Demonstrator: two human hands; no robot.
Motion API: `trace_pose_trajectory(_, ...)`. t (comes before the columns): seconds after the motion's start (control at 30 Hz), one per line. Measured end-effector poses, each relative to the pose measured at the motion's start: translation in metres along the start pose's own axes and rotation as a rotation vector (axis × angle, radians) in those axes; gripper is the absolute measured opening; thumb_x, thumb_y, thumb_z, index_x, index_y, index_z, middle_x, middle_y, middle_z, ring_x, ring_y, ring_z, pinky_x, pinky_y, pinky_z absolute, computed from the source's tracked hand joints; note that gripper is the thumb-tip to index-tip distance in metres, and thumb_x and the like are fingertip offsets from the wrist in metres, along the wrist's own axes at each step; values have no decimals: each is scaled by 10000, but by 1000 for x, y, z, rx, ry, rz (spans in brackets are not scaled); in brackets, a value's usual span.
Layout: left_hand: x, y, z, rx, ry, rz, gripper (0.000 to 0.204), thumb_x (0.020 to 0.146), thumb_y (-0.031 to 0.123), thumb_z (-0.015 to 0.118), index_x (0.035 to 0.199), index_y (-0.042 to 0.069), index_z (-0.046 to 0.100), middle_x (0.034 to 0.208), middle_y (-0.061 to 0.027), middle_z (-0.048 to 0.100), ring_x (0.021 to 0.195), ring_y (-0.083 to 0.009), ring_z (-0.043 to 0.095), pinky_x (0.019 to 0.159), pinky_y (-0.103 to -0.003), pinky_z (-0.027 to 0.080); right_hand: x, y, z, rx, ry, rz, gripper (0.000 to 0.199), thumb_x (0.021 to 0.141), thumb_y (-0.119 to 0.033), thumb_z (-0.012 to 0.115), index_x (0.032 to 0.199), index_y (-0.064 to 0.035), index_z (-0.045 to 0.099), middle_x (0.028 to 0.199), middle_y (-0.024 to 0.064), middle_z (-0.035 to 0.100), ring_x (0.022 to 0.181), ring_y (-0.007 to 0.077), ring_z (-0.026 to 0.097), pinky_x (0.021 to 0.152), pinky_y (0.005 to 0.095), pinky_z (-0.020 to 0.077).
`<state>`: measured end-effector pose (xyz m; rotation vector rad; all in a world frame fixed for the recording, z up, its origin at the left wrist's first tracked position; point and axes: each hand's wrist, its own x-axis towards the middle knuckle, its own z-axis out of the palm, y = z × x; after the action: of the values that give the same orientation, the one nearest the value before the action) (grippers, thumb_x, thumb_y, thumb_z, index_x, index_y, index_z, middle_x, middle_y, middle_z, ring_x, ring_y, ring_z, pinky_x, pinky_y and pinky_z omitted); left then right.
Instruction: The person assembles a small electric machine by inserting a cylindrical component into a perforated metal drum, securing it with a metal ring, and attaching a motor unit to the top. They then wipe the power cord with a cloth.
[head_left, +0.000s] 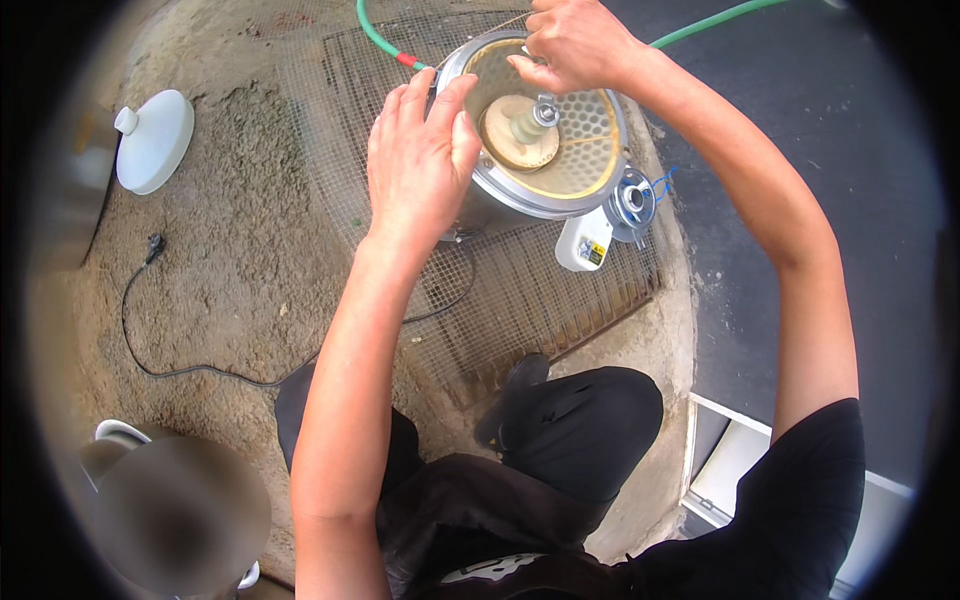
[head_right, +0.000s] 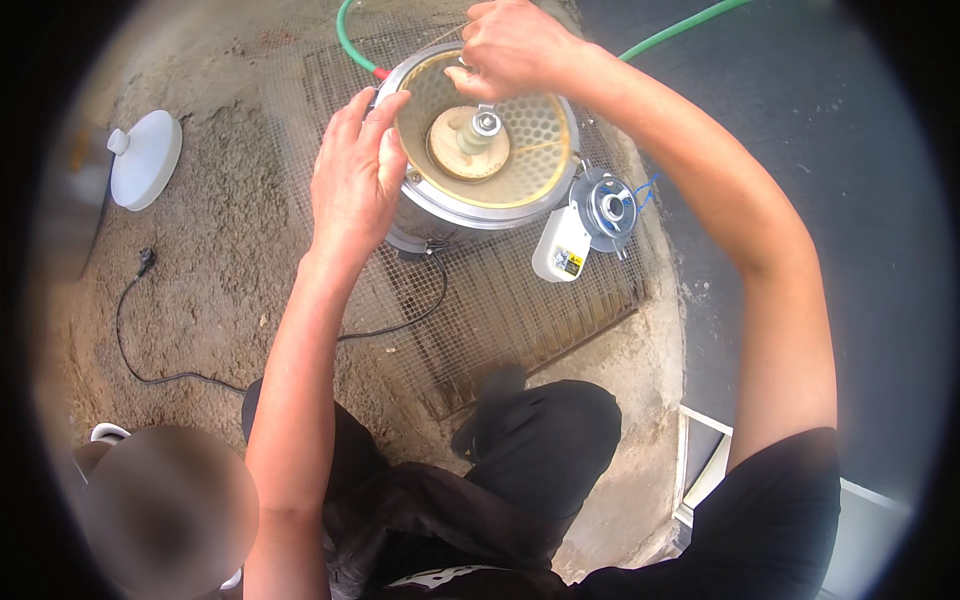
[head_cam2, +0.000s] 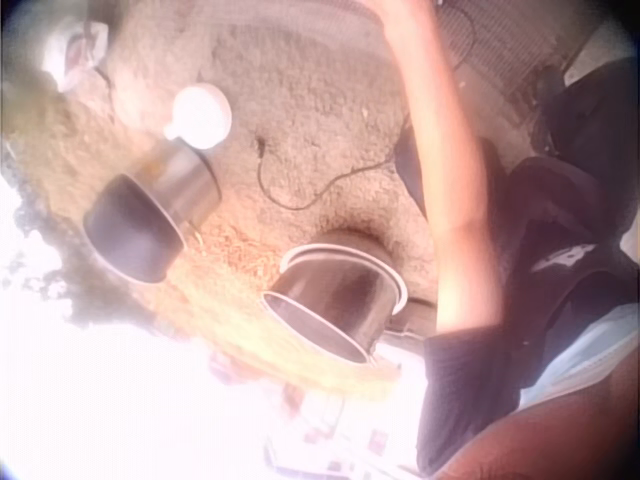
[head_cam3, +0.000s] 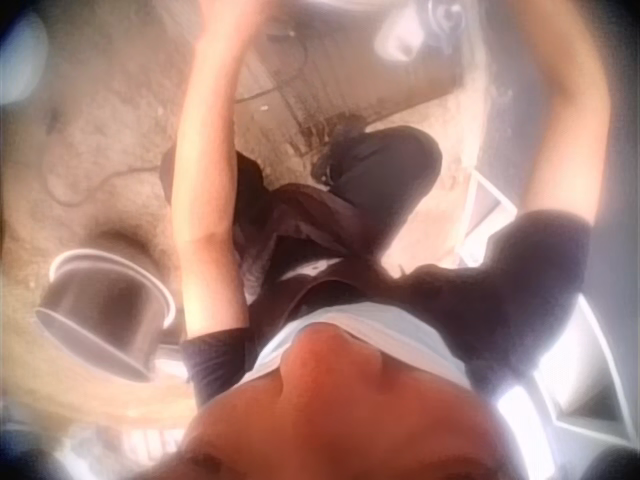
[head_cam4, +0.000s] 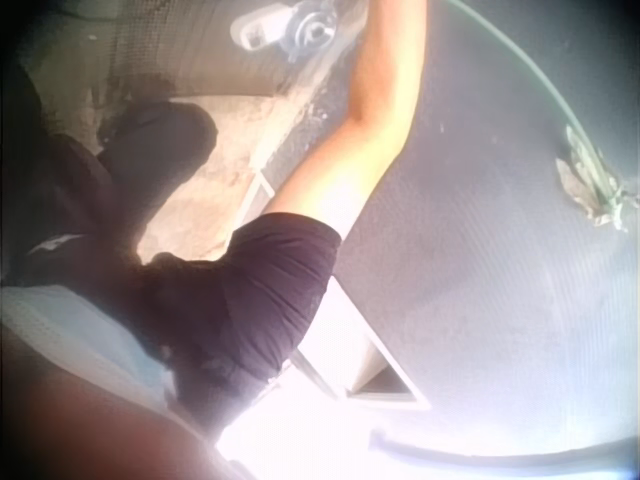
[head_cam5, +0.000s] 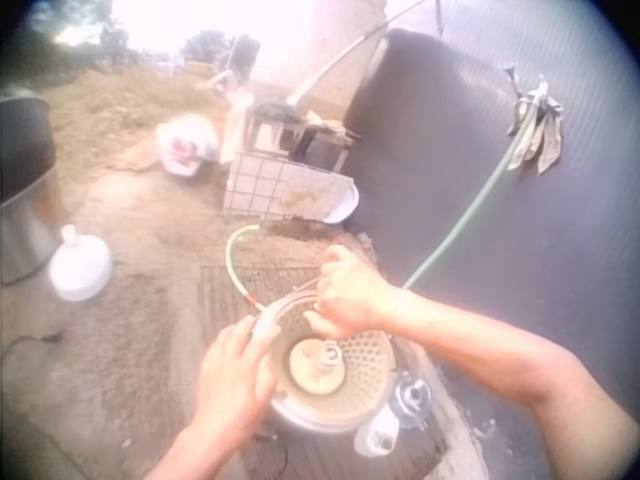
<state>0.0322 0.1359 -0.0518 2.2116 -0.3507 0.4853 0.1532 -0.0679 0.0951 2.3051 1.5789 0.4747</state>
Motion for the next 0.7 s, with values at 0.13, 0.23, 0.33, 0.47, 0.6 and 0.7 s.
trace_pose_trajectory(0.13,1,-1,0,-4,7,18,420,1010,269,538,1408,158,614,1528,-219,507,1418,-449,450,1167,-561,372,0,2,6,39,-48,-41,347,759,-381,650,502,-147,654,550,86,632,597,289,598,804,434,454)
trace_pose_trajectory(0.23,0,2,-2,55,27,103,379,1009,287,552,1343,128,631,1555,-214,478,1445,-448,416,1180,-583,344,0,3,11,57,-169,-1,373,780,-393,633,502,-145,659,547,97,636,571,309,612,766,438,465)
trace_pose_trajectory(0.33,-3,4,-8,96,-16,225,377,1015,386,575,1225,80,641,1572,-206,455,1473,-449,375,1192,-615,308,-3,3,16,65,-203,110,386,793,-380,614,495,-138,657,537,115,630,542,335,618,731,444,472)
trace_pose_trajectory(0.47,-11,6,-11,116,-108,310,629,948,634,610,1089,21,620,1561,-214,448,1497,-443,347,1207,-636,268,-6,3,23,62,-163,147,393,805,-351,601,484,-128,647,529,130,620,524,353,609,715,448,474)
trace_pose_trajectory(0.6,-38,38,-5,229,-215,264,798,875,699,654,1221,-16,589,1524,-257,449,1509,-434,336,1219,-621,262,-7,2,28,82,-108,163,384,800,-332,607,482,-119,643,531,134,620,521,356,604,715,448,470)
trace_pose_trajectory(0.7,-68,93,3,301,-322,218,917,868,668,685,1435,-30,502,1515,-282,432,1508,-454,327,1218,-606,278,-7,1,27,112,-78,172,369,794,-309,620,480,-114,638,529,134,618,522,357,605,711,451,465)
